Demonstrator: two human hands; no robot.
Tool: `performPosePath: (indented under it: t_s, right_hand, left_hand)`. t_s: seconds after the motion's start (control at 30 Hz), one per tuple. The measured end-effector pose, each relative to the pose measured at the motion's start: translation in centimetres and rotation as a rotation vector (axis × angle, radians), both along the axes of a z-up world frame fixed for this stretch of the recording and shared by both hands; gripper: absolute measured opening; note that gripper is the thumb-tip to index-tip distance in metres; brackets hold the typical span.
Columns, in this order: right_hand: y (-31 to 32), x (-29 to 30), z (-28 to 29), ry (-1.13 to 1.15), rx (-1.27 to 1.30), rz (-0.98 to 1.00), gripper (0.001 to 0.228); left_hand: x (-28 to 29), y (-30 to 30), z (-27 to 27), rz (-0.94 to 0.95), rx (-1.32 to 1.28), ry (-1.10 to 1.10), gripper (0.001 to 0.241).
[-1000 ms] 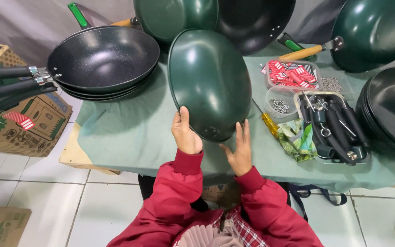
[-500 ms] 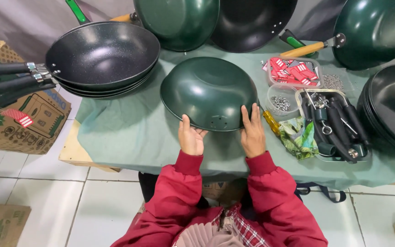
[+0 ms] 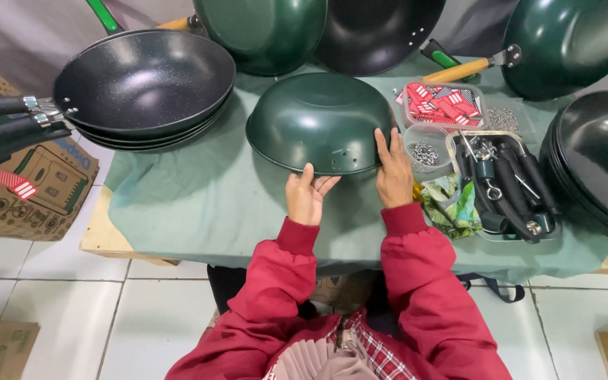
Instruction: Attaching a handle bracket to a wok and preparing fasteners for assembly.
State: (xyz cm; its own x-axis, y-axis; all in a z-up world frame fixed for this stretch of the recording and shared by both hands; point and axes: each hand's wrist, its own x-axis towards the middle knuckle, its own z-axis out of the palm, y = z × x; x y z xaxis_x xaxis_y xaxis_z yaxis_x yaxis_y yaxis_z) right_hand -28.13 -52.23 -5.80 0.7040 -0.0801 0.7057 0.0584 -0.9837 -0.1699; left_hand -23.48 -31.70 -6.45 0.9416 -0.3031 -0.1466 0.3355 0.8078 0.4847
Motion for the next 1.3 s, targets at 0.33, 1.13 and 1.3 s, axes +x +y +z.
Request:
performPosePath:
  t_s: [0.33,1.13,1.3]
  right_hand:
    - [-3.7,-0.1,-0.1,0.005,0.040,0.026,0.075]
    - [-20.2,-12.5,-4.2,0.580,-0.066,-0.827,0.013]
    - [-16.2,-13.1,-1.1,0.710,-0.060,-0.900,0.023]
  left_hand:
    - [-0.3,-0.4,0.8,0.007,-0.037,0.078,0.027]
    - [-0.8,0.1,2.6,0.016,0.032,0.100,0.021]
    - [-0.7,0.2,2.6,0.018,0.031,0.106,0.021]
